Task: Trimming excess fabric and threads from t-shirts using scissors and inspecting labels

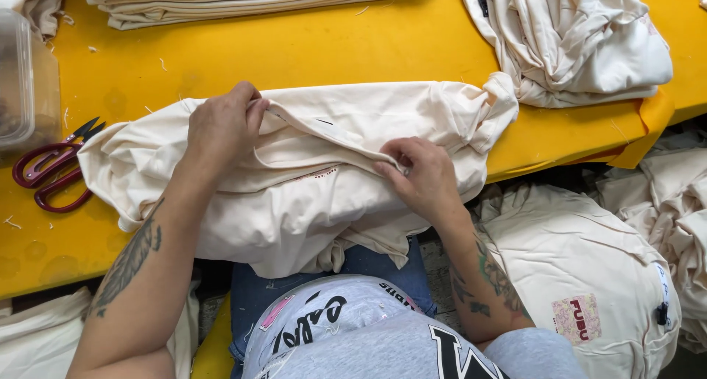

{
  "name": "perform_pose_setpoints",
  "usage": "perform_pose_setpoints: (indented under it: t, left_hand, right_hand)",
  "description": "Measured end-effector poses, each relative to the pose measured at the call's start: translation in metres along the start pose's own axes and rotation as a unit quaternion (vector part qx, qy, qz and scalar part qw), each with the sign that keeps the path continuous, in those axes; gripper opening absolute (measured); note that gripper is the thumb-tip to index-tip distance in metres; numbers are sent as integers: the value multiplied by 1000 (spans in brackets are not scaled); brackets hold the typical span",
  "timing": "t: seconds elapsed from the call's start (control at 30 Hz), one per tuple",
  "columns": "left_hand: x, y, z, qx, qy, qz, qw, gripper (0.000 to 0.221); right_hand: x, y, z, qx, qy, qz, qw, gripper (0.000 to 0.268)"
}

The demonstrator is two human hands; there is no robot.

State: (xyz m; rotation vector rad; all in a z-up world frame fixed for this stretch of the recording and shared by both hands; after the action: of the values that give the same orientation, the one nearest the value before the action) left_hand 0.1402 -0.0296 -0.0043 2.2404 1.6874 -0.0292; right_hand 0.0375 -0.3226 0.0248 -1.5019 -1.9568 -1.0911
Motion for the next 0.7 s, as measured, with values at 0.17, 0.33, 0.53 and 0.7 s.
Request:
perform_pose_setpoints:
  t: [0.17,0.33,0.53,0.7]
  left_hand:
    - [-14,11,-9,-126,75,60,987,16]
    - [-93,-21,-1,-230,20,194,954,26]
    - [-160,-64,30,-202,-65,301,930,8]
    - [-162,-66,5,-90,-193,273,938,9]
  right_hand:
    - [-38,6,5,-21,123,89,988,16]
    - [-52,8,3,-28,296,161,941,15]
    - [-79,4,21,-26,473,192,859,15]
    - [-80,2,22,-30,556,213,803,20]
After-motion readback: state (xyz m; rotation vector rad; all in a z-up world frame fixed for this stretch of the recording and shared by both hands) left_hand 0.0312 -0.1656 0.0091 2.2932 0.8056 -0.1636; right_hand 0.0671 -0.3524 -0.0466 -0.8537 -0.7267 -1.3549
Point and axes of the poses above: each hand's wrist, its own y-axis towards the middle knuckle, its own z-axis out of the palm, x = y × z, the point moved 7 cm from there along y, towards the middle knuckle, and after that the axes turned 10 degrees about y, right-handed, at the moved point
